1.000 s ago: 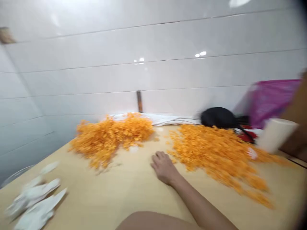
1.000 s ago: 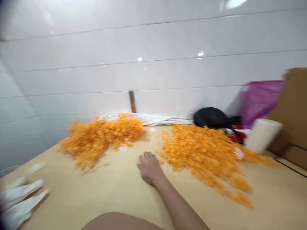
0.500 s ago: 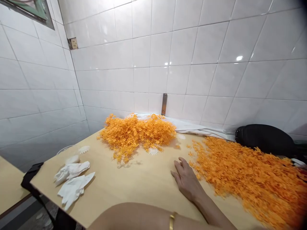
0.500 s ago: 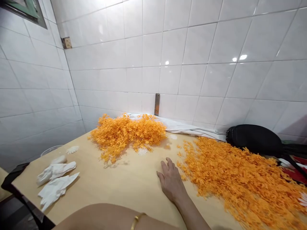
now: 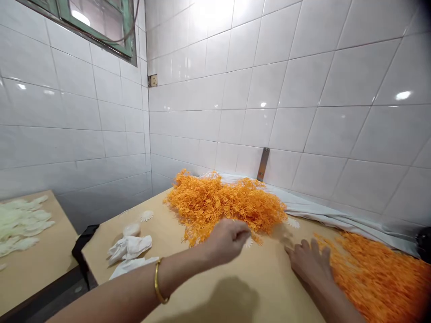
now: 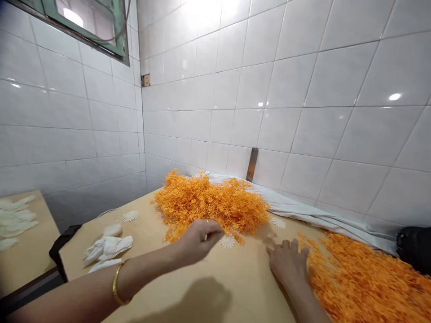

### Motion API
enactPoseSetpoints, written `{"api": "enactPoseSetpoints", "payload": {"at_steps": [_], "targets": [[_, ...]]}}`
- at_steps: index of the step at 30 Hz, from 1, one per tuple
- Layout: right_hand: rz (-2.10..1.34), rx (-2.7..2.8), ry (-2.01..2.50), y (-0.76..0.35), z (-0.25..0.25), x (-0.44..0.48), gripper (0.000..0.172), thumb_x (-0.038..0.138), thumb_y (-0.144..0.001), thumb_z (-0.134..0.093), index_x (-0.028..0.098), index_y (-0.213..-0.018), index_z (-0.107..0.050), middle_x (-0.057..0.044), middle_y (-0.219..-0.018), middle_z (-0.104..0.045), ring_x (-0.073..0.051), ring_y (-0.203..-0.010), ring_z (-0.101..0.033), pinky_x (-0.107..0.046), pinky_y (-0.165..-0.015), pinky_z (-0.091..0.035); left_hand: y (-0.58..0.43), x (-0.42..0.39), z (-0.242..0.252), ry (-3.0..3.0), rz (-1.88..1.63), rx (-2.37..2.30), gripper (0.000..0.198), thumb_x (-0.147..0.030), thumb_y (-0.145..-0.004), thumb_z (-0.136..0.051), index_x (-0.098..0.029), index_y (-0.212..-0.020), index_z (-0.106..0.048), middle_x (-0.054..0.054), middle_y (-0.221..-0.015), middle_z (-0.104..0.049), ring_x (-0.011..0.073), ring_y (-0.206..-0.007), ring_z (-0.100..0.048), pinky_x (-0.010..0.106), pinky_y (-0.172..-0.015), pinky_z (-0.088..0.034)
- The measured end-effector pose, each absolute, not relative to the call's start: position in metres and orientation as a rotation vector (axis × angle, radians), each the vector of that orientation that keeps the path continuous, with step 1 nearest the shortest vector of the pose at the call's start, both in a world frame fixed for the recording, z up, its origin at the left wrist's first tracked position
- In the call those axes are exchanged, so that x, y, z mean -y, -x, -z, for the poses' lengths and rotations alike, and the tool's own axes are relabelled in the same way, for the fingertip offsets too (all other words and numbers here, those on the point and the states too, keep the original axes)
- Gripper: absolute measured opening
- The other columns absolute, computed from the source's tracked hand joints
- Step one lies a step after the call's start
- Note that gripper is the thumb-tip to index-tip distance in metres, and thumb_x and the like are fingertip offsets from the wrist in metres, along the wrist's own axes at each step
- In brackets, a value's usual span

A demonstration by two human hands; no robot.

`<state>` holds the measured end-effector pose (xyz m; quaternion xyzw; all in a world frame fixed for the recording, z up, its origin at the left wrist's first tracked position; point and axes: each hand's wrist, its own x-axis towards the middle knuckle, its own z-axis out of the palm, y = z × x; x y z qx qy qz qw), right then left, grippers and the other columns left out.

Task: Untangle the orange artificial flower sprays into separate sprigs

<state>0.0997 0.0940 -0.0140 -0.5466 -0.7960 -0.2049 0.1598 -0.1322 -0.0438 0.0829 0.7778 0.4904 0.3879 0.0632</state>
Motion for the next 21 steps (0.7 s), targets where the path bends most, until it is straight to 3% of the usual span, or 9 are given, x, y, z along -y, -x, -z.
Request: {"api": "enactPoseSetpoints", "payload": {"at_steps": [3, 8, 11, 16, 21], "targets": [[0.458, 2.233, 1.504, -0.087, -0.006, -0.074, 0.021, 0.02, -0.076, -0.042, 0.018, -0.07, -0.062, -0.012, -0.082, -0.06, -0.03, -0.085, -0.051, -0.046, -0.071, -0.035, 0.164, 0.032, -0.087, -2.334, -1.281, -1.709, 0.025, -0.018, -0.078, -0.04, -0.015, -0.06, -0.057, 0.0, -0.056, -0.05, 0.0092, -0.056, -0.044, 0.02, -0.056, -0.035], [-0.31, 2.127, 0.882, -0.004, -0.041, -0.044, 0.028, 0.029, -0.082, -0.036, 0.018, -0.078, -0.06, -0.007, -0.08, -0.06, -0.018, -0.075, -0.054, -0.029, -0.069, -0.04, 0.201, -0.001, -0.087, -2.276, -1.274, -2.125, 0.021, -0.022, -0.079, -0.041, -0.018, -0.081, -0.061, 0.005, -0.089, -0.06, 0.0187, -0.091, -0.048, 0.029, -0.075, -0.04], [-0.676, 1.844, 0.925, 0.046, -0.044, -0.053, 0.022, 0.028, -0.076, -0.043, 0.019, -0.087, -0.059, -0.005, -0.086, -0.062, -0.018, -0.08, -0.055, -0.027, -0.074, -0.039, 0.202, -0.022, -0.087, -2.521, -0.997, -2.168, 0.028, -0.029, -0.074, -0.049, -0.019, -0.099, -0.057, 0.007, -0.114, -0.052, 0.0243, -0.114, -0.035, 0.037, -0.09, -0.034], [-0.906, 1.456, 1.18, 0.084, -0.021, -0.094, 0.02, 0.031, -0.064, -0.049, 0.016, -0.075, -0.057, -0.007, -0.074, -0.062, -0.019, -0.071, -0.055, -0.028, -0.061, -0.04, 0.192, -0.054, -0.071, -2.743, -0.419, -2.106, 0.071, -0.036, -0.059, -0.063, -0.018, -0.123, -0.036, 0.011, -0.133, -0.034, 0.029, -0.126, -0.017, 0.043, -0.097, -0.026], [-1.032, 1.425, 1.132, 0.076, -0.021, -0.099, 0.024, 0.041, -0.056, -0.054, 0.017, -0.057, -0.05, 0.0, -0.05, -0.051, -0.012, -0.049, -0.044, -0.024, -0.05, -0.036, 0.197, -0.074, -0.05, -2.644, -0.225, -2.179, 0.069, -0.019, -0.065, -0.056, -0.016, -0.128, -0.029, 0.011, -0.139, -0.024, 0.0257, -0.128, -0.016, 0.041, -0.099, -0.023]]}}
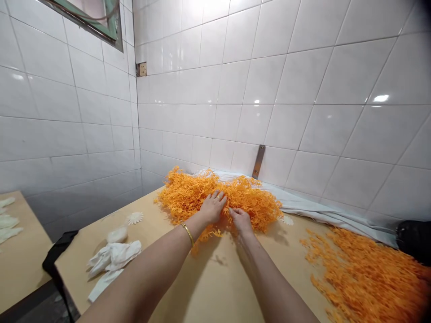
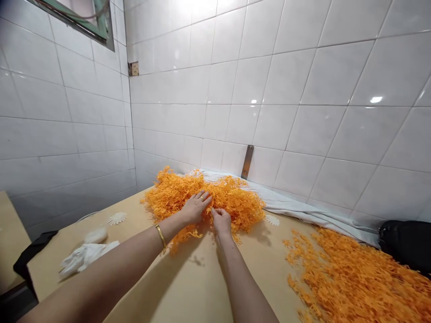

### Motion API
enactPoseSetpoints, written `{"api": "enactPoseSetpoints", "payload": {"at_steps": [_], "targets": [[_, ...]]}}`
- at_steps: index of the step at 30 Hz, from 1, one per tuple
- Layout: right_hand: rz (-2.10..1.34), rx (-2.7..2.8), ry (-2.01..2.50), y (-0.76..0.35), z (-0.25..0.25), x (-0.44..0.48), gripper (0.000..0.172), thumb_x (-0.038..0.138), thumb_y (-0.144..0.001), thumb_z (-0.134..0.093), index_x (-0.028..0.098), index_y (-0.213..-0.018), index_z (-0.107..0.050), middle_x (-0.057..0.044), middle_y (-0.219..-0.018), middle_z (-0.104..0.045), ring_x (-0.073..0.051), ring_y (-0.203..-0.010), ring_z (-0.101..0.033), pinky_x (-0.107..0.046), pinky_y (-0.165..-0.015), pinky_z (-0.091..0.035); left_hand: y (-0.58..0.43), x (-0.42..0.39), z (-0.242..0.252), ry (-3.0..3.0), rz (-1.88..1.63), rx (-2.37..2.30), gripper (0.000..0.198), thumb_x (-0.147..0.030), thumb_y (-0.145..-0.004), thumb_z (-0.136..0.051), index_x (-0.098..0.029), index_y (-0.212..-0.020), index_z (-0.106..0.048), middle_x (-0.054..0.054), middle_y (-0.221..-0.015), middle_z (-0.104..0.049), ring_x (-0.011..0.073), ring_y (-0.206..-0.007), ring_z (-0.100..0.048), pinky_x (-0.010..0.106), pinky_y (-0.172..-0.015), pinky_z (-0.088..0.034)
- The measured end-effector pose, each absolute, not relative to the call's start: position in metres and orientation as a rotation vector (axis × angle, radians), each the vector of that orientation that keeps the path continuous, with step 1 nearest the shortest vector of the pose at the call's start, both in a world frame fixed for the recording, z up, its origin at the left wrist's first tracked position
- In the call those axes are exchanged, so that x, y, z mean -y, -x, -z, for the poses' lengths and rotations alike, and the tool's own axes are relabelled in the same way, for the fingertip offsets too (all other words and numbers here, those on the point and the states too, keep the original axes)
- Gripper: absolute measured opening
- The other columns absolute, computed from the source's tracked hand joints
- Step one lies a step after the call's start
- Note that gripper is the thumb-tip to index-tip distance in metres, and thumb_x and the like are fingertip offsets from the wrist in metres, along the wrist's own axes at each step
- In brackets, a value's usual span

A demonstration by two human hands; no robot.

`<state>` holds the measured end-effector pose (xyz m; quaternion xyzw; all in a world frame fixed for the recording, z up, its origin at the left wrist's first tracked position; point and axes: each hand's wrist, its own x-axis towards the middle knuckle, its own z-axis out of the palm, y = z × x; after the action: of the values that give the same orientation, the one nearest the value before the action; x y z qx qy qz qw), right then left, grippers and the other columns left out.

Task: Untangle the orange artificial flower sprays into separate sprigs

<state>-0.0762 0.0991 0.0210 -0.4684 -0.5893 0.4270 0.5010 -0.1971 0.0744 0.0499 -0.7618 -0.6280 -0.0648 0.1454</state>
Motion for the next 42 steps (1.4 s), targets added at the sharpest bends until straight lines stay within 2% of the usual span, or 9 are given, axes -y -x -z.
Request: {"api": "enactPoseSetpoints", "payload": {"at_steps": [8, 12, 15, 18, 23, 29, 33, 38, 42], "targets": [[-1.113, 1.601, 0.993, 0.03, -0.053, -0.065, 0.03, 0.041, -0.053, -0.06, 0.017, -0.047, -0.042, 0.006, -0.045, -0.037, -0.008, -0.047, -0.031, -0.022, -0.047, -0.026, 0.204, -0.082, -0.05, 2.13, 0.177, 1.865, 0.066, -0.024, -0.058, -0.065, -0.017, -0.12, -0.041, 0.012, -0.141, -0.018, 0.0277, -0.128, -0.014, 0.041, -0.099, -0.023], [-0.974, 1.701, 1.052, 0.007, -0.055, -0.05, 0.03, 0.042, -0.06, -0.055, 0.018, -0.05, -0.04, 0.006, -0.048, -0.034, -0.008, -0.049, -0.029, -0.022, -0.047, -0.023, 0.206, -0.083, -0.049, 2.133, 0.17, 1.836, 0.045, -0.024, -0.059, -0.066, -0.017, -0.101, -0.055, 0.011, -0.141, -0.018, 0.0288, -0.127, -0.018, 0.041, -0.097, -0.027], [-0.908, 1.724, 1.143, -0.007, -0.055, -0.044, 0.03, 0.044, -0.063, -0.052, 0.019, -0.052, -0.04, 0.006, -0.048, -0.034, -0.009, -0.048, -0.029, -0.023, -0.046, -0.023, 0.207, -0.083, -0.045, 2.124, 0.216, 1.827, 0.035, -0.014, -0.065, -0.057, -0.016, -0.1, -0.054, 0.012, -0.141, -0.017, 0.0274, -0.127, -0.02, 0.039, -0.096, -0.029], [-0.828, 1.734, 1.214, -0.018, -0.056, -0.045, 0.03, 0.044, -0.064, -0.051, 0.019, -0.052, -0.04, 0.005, -0.048, -0.035, -0.009, -0.048, -0.03, -0.023, -0.046, -0.023, 0.209, -0.081, -0.041, 2.159, 0.272, 1.832, 0.054, -0.012, -0.065, -0.056, -0.018, -0.117, -0.042, 0.014, -0.141, -0.016, 0.0271, -0.127, -0.018, 0.04, -0.097, -0.027], [-0.793, 1.585, 1.245, -0.035, -0.057, -0.059, 0.032, 0.046, -0.06, -0.055, 0.018, -0.05, -0.044, 0.004, -0.046, -0.039, -0.009, -0.045, -0.031, -0.024, -0.046, -0.024, 0.215, -0.075, -0.039, 2.225, 0.419, 1.798, 0.099, -0.027, -0.058, -0.066, -0.021, -0.135, -0.003, 0.015, -0.14, -0.019, 0.0265, -0.127, -0.019, 0.039, -0.098, -0.024], [-0.821, 1.392, 1.248, -0.053, -0.052, -0.068, 0.031, 0.046, -0.056, -0.059, 0.018, -0.05, -0.047, 0.004, -0.044, -0.042, -0.009, -0.046, -0.034, -0.024, -0.047, -0.026, 0.222, -0.074, -0.041, 2.221, 0.365, 1.869, 0.084, -0.026, -0.059, -0.066, -0.026, -0.131, -0.023, 0.014, -0.14, -0.018, 0.0279, -0.125, -0.023, 0.039, -0.097, -0.025], [-0.72, 1.456, 1.276, -0.063, -0.042, -0.064, 0.03, 0.046, -0.061, -0.056, 0.018, -0.052, -0.048, 0.003, -0.046, -0.044, -0.011, -0.046, -0.036, -0.024, -0.047, -0.029, 0.222, -0.073, -0.05, 2.34, 0.328, 1.911, 0.092, -0.037, -0.052, -0.07, -0.027, -0.132, -0.024, 0.013, -0.14, -0.018, 0.0304, -0.125, -0.023, 0.037, -0.095, -0.029], [-0.278, 1.997, 1.352, -0.058, -0.028, -0.047, 0.026, 0.038, -0.072, -0.045, 0.019, -0.068, -0.062, -0.005, -0.069, -0.057, -0.021, -0.07, -0.051, -0.032, -0.063, -0.037, 0.216, -0.071, -0.056, 2.37, 0.239, 1.886, 0.089, -0.037, -0.051, -0.069, -0.025, -0.13, -0.029, 0.014, -0.137, -0.023, 0.0324, -0.123, -0.025, 0.042, -0.094, -0.029], [0.242, 2.047, 1.363, -0.046, -0.03, -0.029, 0.028, 0.03, -0.077, -0.041, 0.023, -0.095, -0.062, -0.01, -0.101, -0.052, -0.028, -0.096, -0.045, -0.04, -0.075, -0.035, 0.211, -0.067, -0.062, 2.432, 0.277, 1.889, 0.089, -0.041, -0.046, -0.071, -0.024, -0.127, -0.036, 0.015, -0.138, -0.022, 0.0336, -0.124, -0.021, 0.045, -0.096, -0.026]]}}
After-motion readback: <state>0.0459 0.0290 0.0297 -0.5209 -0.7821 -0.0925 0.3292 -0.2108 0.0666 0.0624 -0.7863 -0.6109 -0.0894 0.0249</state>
